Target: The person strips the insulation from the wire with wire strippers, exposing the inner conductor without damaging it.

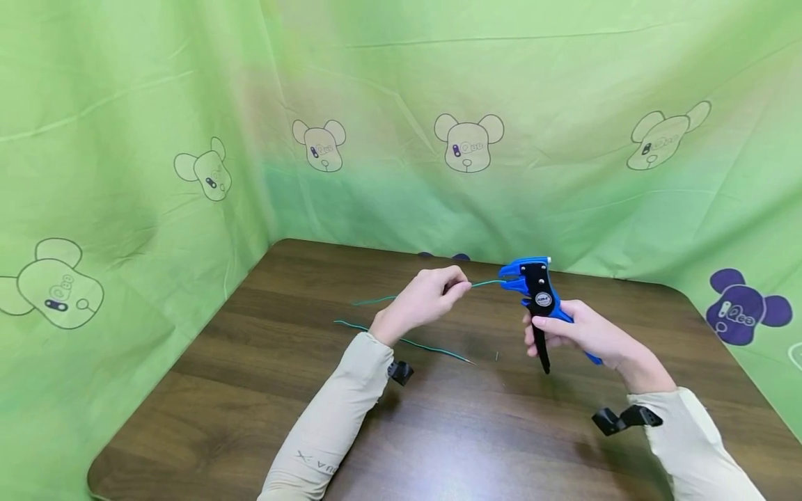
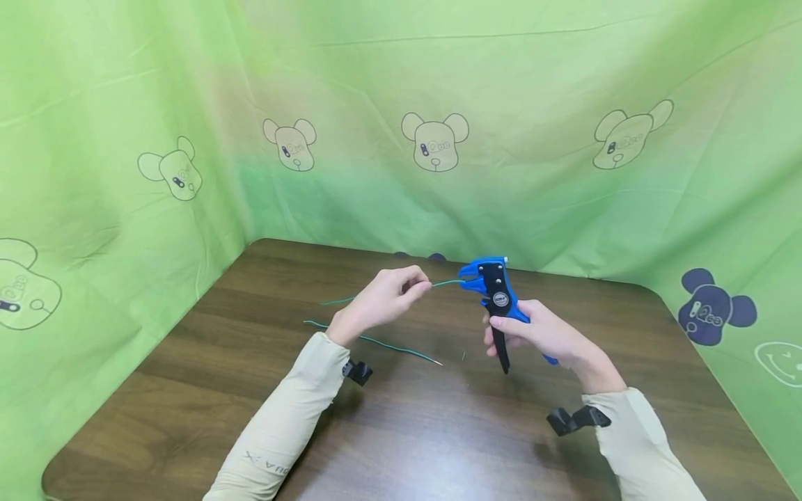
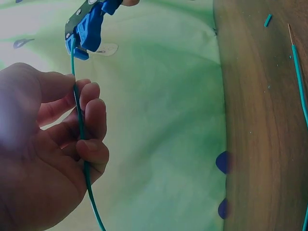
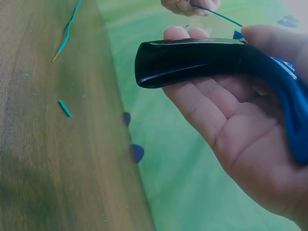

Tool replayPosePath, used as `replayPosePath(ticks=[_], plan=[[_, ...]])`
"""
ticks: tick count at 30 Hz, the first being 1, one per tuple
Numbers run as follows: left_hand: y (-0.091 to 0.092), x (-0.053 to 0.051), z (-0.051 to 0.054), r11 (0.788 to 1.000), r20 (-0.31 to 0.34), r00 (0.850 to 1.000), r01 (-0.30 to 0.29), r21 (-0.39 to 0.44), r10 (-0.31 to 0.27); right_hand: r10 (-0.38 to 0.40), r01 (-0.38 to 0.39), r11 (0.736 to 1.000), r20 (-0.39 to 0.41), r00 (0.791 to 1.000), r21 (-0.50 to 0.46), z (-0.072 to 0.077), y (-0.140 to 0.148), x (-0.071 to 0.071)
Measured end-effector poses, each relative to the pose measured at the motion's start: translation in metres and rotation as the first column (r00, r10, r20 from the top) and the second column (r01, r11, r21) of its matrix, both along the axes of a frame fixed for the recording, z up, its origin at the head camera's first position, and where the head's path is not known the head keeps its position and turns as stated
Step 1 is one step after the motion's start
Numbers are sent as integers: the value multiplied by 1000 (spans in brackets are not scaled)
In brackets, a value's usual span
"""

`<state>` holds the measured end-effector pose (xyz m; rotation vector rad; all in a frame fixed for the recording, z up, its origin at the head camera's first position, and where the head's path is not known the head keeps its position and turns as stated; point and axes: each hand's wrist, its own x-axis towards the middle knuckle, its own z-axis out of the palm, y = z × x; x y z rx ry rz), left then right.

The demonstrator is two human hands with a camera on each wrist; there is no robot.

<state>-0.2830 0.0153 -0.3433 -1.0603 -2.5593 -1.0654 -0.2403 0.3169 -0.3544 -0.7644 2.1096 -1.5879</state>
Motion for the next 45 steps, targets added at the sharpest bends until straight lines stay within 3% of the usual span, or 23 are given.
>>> replayPosePath(ticks=[30,45], plan=[[1,7,6,1000,-14,1000,25,-17,-25,83,-83,996,-3,997,-18,3,-5,3],[4,9,6,999,-40,999,32,-25,-33,72,-72,997,-4,997,-8,2,-5,4]])
